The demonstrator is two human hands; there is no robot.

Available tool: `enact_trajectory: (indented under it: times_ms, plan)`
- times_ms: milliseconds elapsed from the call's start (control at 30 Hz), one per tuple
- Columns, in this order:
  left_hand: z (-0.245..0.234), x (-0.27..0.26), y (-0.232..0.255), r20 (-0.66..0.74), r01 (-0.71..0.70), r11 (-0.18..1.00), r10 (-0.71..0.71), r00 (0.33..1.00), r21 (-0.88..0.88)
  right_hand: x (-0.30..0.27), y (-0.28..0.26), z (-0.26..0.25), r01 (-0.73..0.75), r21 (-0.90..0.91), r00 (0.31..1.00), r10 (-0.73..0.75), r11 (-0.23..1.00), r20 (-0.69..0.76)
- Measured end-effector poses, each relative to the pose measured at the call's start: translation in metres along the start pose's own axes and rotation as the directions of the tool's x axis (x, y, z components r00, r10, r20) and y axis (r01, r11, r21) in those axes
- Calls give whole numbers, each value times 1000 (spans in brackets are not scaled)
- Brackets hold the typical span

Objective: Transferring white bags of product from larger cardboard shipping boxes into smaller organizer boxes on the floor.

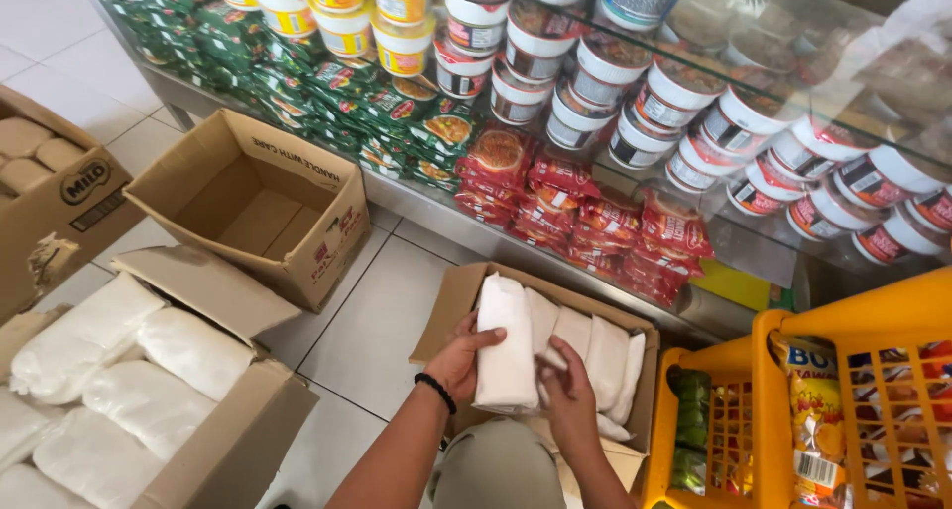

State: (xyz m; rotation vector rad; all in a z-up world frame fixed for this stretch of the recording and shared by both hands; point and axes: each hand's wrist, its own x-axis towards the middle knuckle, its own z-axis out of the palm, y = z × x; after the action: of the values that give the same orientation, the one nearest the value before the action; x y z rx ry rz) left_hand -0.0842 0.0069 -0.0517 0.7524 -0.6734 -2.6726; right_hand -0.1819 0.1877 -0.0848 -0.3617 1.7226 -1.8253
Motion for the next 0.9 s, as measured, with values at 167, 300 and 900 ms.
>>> enact_trajectory:
  times_ms: [167, 300, 900]
  plan:
    - [-5, -13, 7, 93, -150, 988, 146, 985, 42, -11, -42, 27, -202, -87, 946, 217, 976, 240]
    - [-6, -39, 25, 204, -269, 962, 255, 945, 45, -7, -48, 46, -9, -267, 924, 110, 964, 366]
    - [-125, -174, 133, -193, -499, 866, 486, 853, -28, -79, -66, 230, 45, -335, 809, 162, 941, 565]
